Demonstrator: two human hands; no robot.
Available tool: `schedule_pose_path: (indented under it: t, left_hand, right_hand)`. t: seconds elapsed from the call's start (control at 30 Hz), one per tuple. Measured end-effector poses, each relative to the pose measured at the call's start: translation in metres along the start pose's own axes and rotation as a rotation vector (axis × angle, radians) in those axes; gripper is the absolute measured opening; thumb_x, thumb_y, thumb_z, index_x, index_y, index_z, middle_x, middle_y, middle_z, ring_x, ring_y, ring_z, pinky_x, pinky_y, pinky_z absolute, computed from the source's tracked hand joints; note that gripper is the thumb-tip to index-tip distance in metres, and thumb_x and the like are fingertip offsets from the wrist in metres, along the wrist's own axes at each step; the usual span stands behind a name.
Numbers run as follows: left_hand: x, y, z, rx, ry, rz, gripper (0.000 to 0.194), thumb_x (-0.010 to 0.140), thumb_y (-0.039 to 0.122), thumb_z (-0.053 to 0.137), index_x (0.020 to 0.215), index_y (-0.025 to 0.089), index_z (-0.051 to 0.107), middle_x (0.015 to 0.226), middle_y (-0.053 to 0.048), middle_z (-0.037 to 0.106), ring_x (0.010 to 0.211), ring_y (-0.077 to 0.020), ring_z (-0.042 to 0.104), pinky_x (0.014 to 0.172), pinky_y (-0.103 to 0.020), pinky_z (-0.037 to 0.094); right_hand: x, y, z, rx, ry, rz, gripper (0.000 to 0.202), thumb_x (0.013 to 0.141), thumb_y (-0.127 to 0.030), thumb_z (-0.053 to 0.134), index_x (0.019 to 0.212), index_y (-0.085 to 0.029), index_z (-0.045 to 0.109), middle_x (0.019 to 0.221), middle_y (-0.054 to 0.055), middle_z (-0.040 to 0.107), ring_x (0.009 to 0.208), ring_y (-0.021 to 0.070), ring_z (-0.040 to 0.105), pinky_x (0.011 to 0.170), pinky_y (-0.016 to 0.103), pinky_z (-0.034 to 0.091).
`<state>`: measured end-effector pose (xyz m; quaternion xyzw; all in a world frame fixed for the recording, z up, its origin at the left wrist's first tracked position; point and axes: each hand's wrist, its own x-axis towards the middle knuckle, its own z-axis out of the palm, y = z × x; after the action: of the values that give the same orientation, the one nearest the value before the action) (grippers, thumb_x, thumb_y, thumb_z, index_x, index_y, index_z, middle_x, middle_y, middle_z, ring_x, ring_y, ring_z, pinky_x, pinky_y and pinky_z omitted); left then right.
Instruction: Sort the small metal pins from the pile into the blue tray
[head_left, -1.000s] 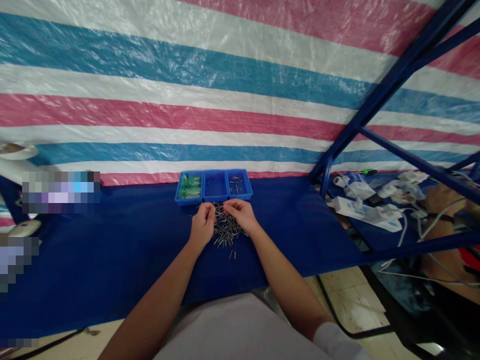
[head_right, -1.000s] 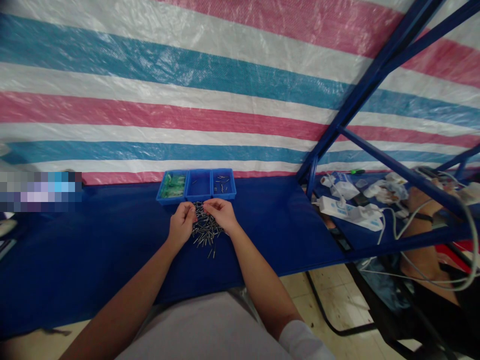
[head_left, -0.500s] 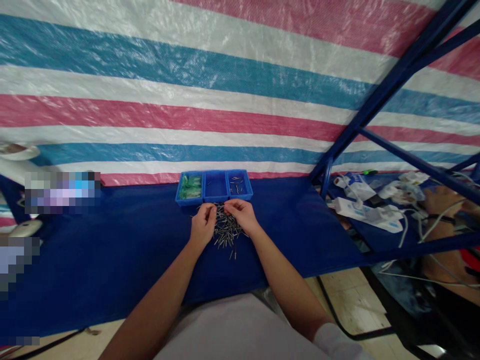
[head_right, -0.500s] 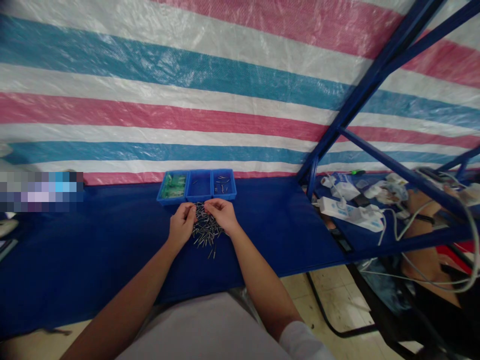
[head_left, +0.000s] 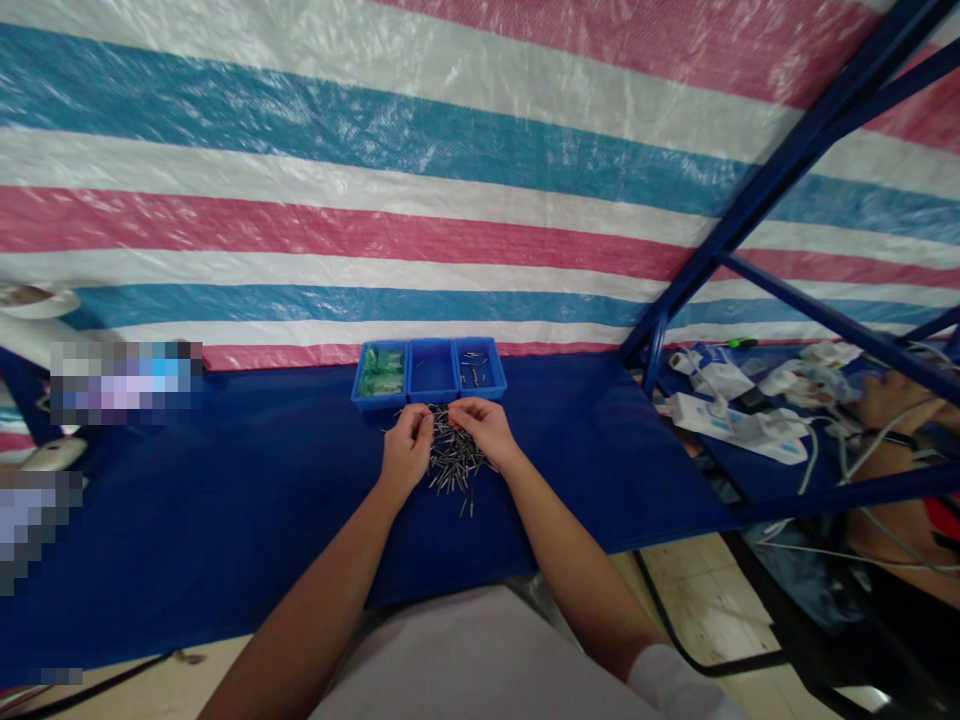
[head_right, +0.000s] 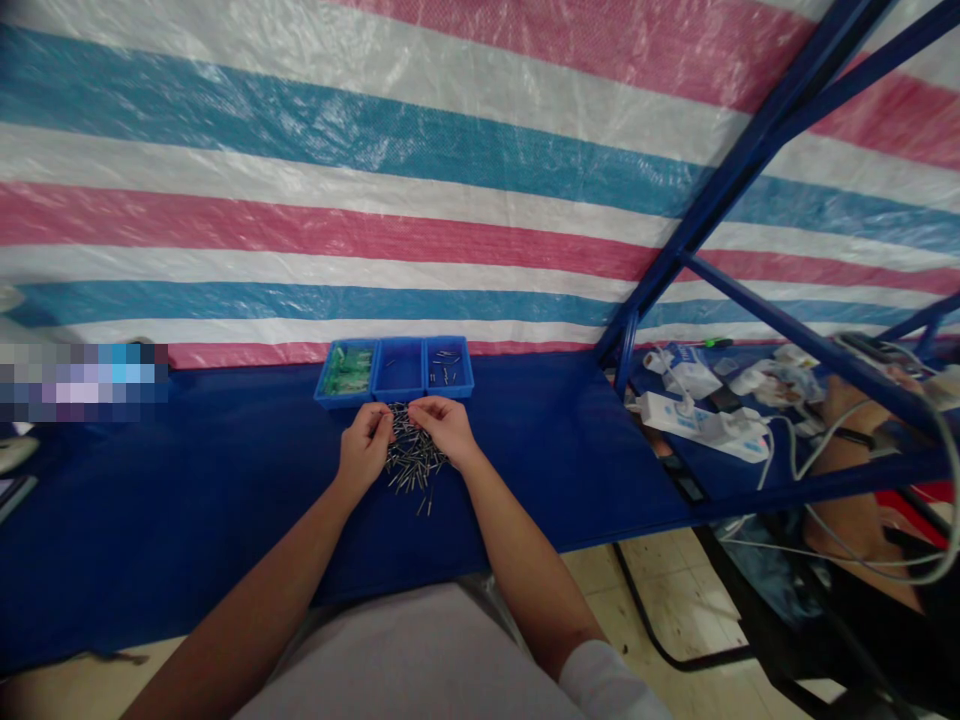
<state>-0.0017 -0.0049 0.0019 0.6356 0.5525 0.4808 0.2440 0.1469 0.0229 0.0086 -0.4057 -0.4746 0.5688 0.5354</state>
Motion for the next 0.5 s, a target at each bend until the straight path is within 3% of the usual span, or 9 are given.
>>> schedule_pose_path:
  t: [0.17, 0.5]
  left_hand:
    - [-0.0001, 0.0014, -0.0004, 0.012, -0.024, -0.008, 0.028, 0.091, 0.039, 0.040, 0.076, 0.019, 0.054, 0.057, 0.003, 0.055, 0.053, -0.0109, 0.053, 0.056, -0.022, 0.039]
    - [0.0005, -0.0006, 0.0015, 0.008, 0.006, -0.009, 0.024, 0.089, 0.039, 0.045, 0.085, 0.019, 0.058, 0.061, 0.003, 0.056, 0.055, -0.0115, 0.054, 0.057, -0.023, 0.041]
  right_hand:
    - [0.0000, -0.0001, 0.0002, 0.002, 0.004, 0.011, 0.021, 0.063, -0.034, 0.077, 0.076, -0.018, 0.071, 0.063, 0.000, 0.067, 0.058, 0.0124, 0.059, 0.060, 0.026, 0.046]
    - [0.0014, -0.0004, 0.0004, -0.006, 0.035, 0.006, 0.022, 0.063, -0.037, 0.077, 0.075, -0.019, 0.071, 0.061, 0.000, 0.065, 0.056, 0.0126, 0.057, 0.061, 0.027, 0.046]
